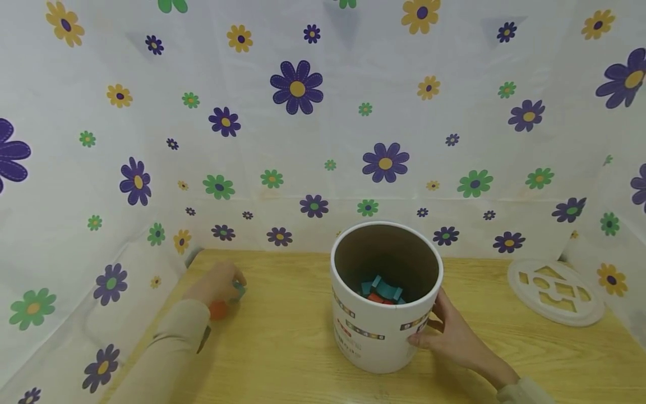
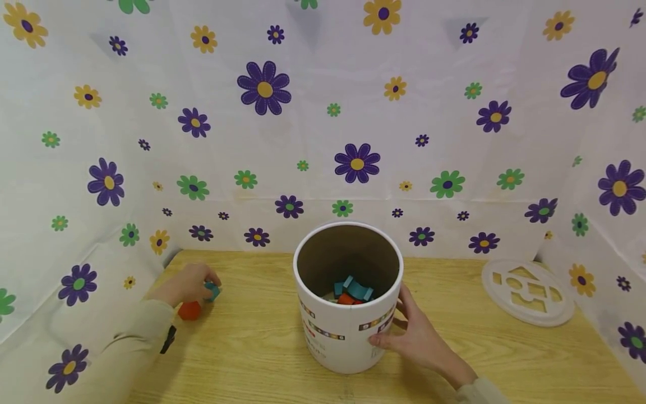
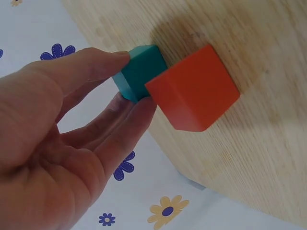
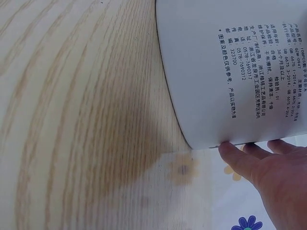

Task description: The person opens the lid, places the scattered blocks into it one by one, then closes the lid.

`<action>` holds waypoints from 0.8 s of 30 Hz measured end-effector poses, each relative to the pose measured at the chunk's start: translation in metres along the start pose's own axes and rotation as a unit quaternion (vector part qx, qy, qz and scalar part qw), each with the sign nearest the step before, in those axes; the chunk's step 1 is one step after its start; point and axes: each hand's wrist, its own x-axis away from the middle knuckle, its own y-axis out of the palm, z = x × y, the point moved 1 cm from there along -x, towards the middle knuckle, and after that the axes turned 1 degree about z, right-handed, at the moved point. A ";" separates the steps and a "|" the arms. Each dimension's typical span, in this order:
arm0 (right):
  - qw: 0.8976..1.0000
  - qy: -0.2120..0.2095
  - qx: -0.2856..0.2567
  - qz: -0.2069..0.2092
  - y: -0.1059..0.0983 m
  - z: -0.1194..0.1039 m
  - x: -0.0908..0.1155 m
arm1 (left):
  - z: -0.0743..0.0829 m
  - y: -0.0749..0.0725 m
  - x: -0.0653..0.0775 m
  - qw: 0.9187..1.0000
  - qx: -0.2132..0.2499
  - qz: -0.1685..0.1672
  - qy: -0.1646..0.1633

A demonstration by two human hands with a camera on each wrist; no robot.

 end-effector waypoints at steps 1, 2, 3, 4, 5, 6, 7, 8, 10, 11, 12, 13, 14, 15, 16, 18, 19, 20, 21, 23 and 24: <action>1.000 0.000 0.000 0.000 0.000 0.000 0.000 | 0.000 0.001 0.000 1.000 0.004 0.001 -0.004; 1.000 0.000 0.000 -0.001 0.000 0.000 0.000 | 0.000 0.001 0.000 1.000 0.002 0.002 -0.004; 1.000 -0.001 -0.001 -0.001 0.000 0.000 0.000 | 0.000 0.002 0.000 1.000 -0.001 0.004 -0.004; 1.000 -0.001 -0.002 -0.001 0.000 0.000 0.000 | 0.001 0.002 -0.001 1.000 -0.007 0.005 -0.001; 1.000 -0.002 -0.002 -0.001 0.000 0.000 0.000 | 0.001 0.002 -0.001 1.000 -0.012 0.006 0.003; 1.000 -0.003 -0.002 -0.002 0.000 0.000 0.000 | 0.001 0.003 -0.002 1.000 -0.019 0.008 0.006; 1.000 -0.003 -0.003 -0.002 0.000 0.000 0.000 | 0.001 0.003 -0.002 1.000 -0.025 0.010 0.012; 1.000 -0.003 -0.003 -0.002 0.000 0.000 0.000 | 0.002 0.004 -0.003 0.999 -0.032 0.012 0.017; 1.000 -0.004 -0.003 -0.003 0.000 0.000 0.000 | 0.002 0.005 -0.004 0.999 -0.030 0.012 0.020; 1.000 -0.003 -0.003 -0.003 0.000 0.001 0.000 | 0.003 0.006 -0.005 0.999 -0.029 0.012 0.022; 1.000 -0.003 -0.003 -0.004 0.000 0.001 0.000 | 0.002 0.007 -0.006 0.999 -0.032 0.013 0.025; 1.000 -0.002 -0.003 -0.004 0.000 0.001 0.000 | 0.002 0.008 -0.007 0.999 -0.031 0.014 0.025; 1.000 -0.001 -0.003 -0.004 0.000 0.001 0.000 | 0.002 0.008 -0.008 0.999 -0.032 0.014 0.025; 1.000 -0.001 -0.004 -0.004 0.000 0.001 0.000 | 0.001 0.009 -0.009 0.999 -0.031 0.013 0.025; 1.000 0.000 -0.004 -0.004 0.000 0.001 0.000 | 0.000 0.010 -0.010 0.999 -0.037 0.014 0.028; 1.000 0.002 -0.003 -0.004 0.000 0.001 0.000 | -0.001 0.011 -0.012 0.998 -0.044 0.015 0.033; 1.000 0.003 -0.003 -0.004 0.000 0.001 0.001 | -0.002 0.012 -0.012 0.998 -0.048 0.016 0.036; 1.000 0.003 -0.004 -0.004 0.000 0.001 0.000 | -0.002 0.012 -0.012 0.998 -0.051 0.017 0.041; 1.000 0.003 -0.004 -0.004 0.000 0.000 0.000 | -0.002 0.013 -0.012 0.998 -0.052 0.017 0.044; 1.000 0.001 -0.003 -0.004 0.000 0.000 0.000 | -0.001 0.013 -0.010 0.998 -0.047 0.017 0.041; 1.000 0.000 -0.004 -0.004 0.000 0.000 0.000 | 0.000 0.012 -0.009 0.998 -0.043 0.016 0.040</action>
